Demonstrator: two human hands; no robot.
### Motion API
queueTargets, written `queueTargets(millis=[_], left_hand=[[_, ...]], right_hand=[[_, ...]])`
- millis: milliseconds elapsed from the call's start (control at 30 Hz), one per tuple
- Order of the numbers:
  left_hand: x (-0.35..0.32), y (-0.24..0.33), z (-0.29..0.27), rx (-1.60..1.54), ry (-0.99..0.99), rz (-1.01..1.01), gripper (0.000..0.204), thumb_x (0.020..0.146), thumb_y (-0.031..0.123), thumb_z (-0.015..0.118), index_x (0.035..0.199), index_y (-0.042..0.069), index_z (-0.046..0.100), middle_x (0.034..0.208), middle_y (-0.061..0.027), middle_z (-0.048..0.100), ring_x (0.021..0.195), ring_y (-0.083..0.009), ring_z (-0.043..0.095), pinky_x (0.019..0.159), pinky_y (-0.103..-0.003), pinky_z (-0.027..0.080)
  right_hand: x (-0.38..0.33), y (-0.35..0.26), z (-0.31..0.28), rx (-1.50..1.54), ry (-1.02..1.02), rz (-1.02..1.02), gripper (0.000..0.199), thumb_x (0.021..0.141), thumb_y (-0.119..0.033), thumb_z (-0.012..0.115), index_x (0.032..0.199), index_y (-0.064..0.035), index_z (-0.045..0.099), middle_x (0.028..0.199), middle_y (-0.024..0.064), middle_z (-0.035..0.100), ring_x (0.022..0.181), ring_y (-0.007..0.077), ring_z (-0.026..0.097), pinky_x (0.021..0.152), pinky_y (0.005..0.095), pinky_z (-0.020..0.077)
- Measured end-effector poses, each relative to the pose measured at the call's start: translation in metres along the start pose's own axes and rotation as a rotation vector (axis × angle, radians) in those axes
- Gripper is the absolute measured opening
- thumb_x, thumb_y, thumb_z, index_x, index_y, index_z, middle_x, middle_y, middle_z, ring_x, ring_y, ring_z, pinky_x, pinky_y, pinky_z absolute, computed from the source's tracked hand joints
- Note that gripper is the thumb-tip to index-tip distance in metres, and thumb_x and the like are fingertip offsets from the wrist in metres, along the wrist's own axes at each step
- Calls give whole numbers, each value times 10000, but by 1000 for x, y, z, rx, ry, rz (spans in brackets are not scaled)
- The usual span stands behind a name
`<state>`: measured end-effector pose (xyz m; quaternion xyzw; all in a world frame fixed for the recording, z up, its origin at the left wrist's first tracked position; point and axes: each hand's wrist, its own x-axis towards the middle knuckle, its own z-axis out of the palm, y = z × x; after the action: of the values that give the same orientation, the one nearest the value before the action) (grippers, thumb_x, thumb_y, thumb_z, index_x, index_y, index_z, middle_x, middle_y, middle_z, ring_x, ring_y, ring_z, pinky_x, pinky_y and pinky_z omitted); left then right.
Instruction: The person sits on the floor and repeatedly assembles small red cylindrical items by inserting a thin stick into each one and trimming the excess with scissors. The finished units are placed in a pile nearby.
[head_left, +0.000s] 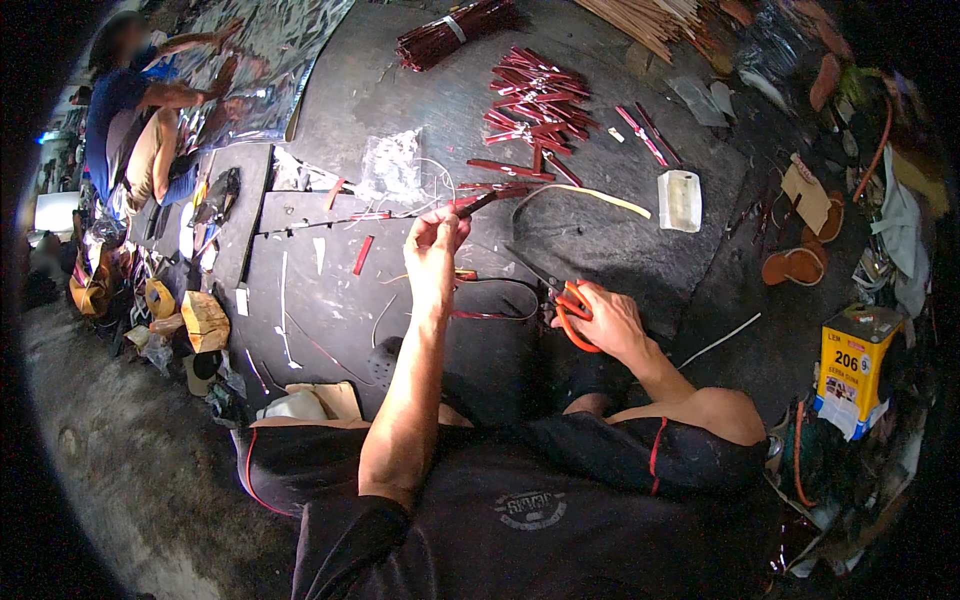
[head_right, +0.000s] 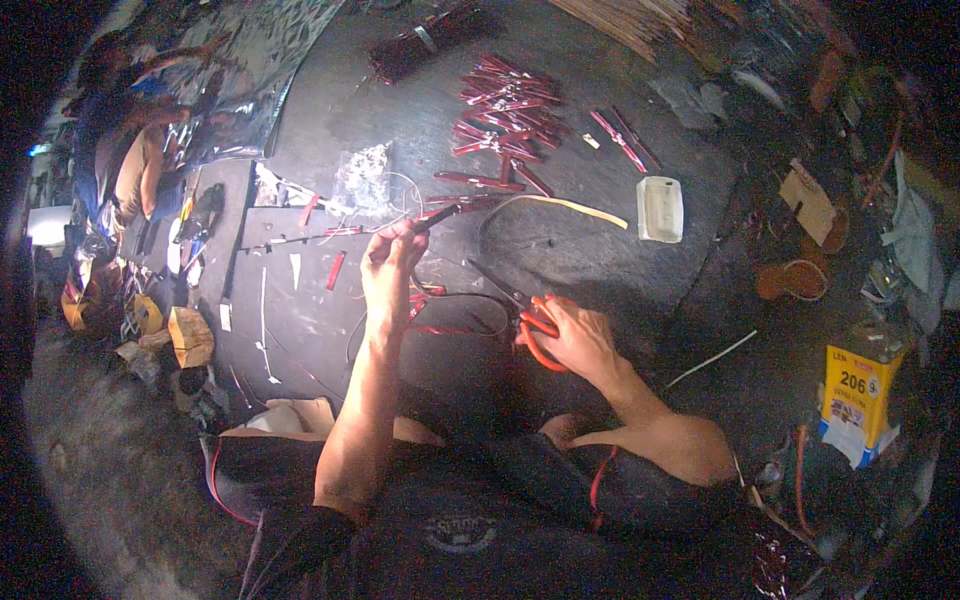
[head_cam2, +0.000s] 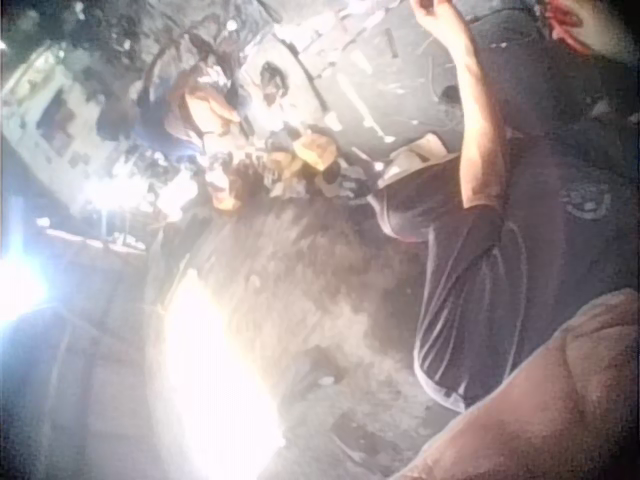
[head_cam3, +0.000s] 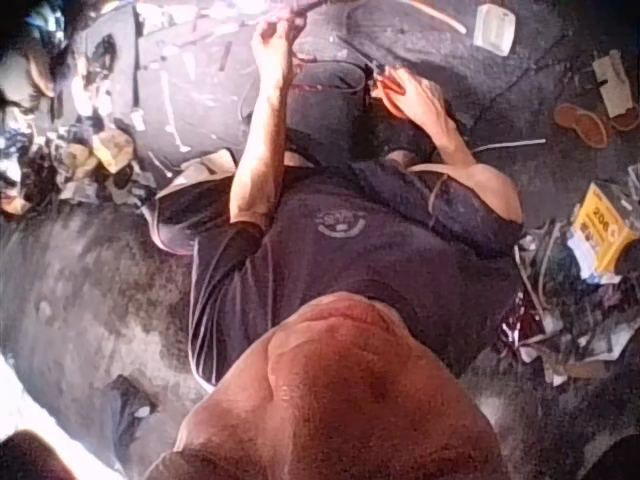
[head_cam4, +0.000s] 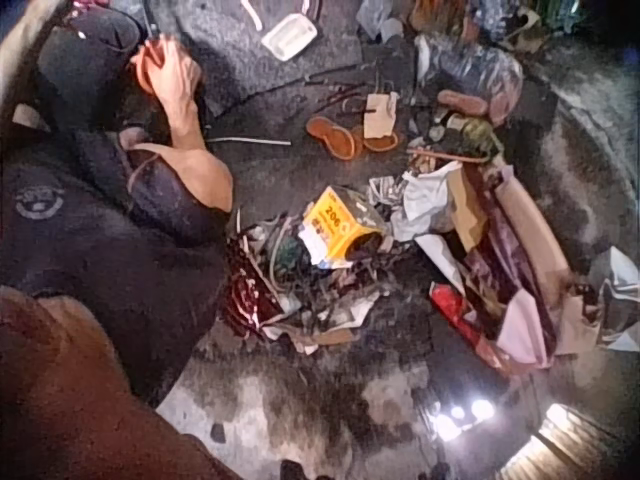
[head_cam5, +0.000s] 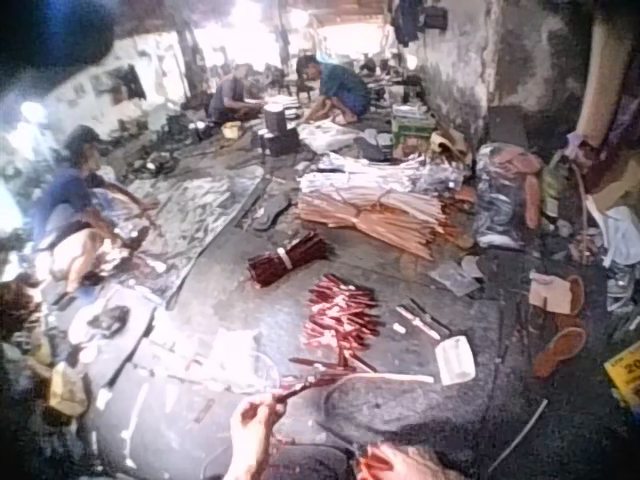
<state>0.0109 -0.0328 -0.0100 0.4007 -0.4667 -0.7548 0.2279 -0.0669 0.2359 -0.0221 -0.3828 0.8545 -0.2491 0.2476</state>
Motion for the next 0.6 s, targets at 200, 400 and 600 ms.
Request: queueTargets(millis=[200, 400, 600], left_hand=[[-7, 11, 9, -144, -132, -115, 330, 951, 149, 622, 1223, -32, 576, 1123, -122, 631, 1007, -207, 638, 899, -302, 528], [-33, 25, 49, 56, -328, -91, 228, 959, 127, 623, 1146, -2, 638, 934, -102, 704, 823, -148, 671, 797, -273, 556], [-61, 35, 73, 180, -420, 27, 207, 944, 108, 644, 1114, -11, 649, 950, -82, 703, 858, -127, 648, 815, -260, 515]], right_hand=[[10, 12, -22, 1, -6, -62, 480, 767, -373, 788, 1100, -55, 654, 916, 135, 586, 902, 338, 607, 775, 427, 493], [58, -44, -93, 115, 485, -273, 283, 859, -316, 711, 991, -66, 682, 988, 134, 650, 938, 309, 615, 848, 427, 446], [63, -58, -92, 382, 231, -225, 181, 875, -220, 690, 921, -48, 657, 840, 124, 687, 814, 324, 668, 808, 424, 453]])
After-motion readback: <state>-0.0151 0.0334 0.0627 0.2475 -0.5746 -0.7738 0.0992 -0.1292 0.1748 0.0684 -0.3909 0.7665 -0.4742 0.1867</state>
